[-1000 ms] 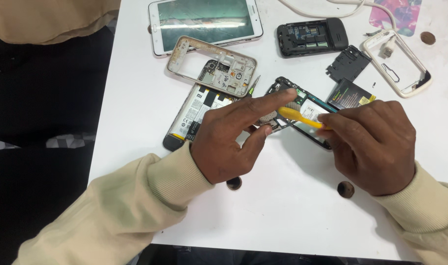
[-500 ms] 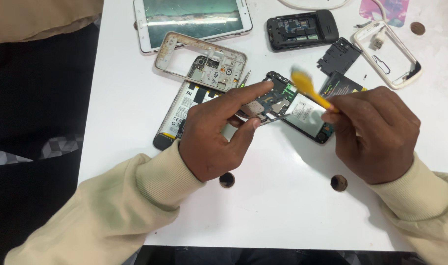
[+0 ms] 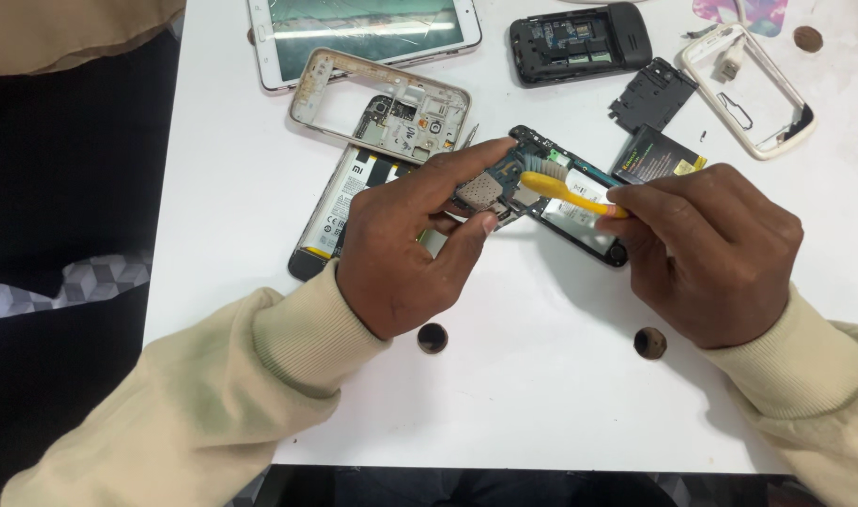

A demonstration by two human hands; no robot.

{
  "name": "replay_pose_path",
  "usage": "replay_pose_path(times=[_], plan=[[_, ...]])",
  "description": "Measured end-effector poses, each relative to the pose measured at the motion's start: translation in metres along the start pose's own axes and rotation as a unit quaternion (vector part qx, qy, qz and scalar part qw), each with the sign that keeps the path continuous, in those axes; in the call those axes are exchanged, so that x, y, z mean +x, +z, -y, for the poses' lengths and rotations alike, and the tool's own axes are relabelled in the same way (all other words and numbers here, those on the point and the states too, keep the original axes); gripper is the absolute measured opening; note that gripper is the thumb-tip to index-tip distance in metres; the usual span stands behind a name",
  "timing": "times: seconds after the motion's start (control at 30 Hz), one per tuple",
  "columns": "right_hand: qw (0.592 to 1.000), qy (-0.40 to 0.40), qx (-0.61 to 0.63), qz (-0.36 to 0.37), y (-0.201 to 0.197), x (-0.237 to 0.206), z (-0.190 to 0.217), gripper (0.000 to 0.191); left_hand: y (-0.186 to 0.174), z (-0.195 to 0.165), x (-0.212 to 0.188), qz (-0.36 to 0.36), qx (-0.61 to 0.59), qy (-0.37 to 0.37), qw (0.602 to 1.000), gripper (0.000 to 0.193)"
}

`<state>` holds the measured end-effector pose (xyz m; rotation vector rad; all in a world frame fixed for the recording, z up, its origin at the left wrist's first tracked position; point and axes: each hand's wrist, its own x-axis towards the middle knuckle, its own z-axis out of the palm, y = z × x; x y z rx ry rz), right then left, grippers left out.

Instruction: The person disassembles two smartphones on a white workbench. They use a screwdriver to remove screws from the back covers, pry open the cases, and remove the batteries. They then use a toothbrush to clean the internal components of the phones.

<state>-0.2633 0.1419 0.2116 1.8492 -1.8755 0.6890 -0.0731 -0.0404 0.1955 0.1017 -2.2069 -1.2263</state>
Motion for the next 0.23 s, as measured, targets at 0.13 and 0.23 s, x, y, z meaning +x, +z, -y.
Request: replay_pose_path(times=[0.13,0.23], plan=[[0.998,0.052,0.020,0.001,-0.0034,-0.0001,0.0024,0.020,0.0009,0.0029,-0.0035,0.003,-0.002,-0.014,1.000,0.048],[0.999,0.048,0.025,0.005,-0.0032,0.0041,0.0026,0.021,0.0010,0.0091,-0.0065,0.004,0.008,-0.002,1.000,0.047]])
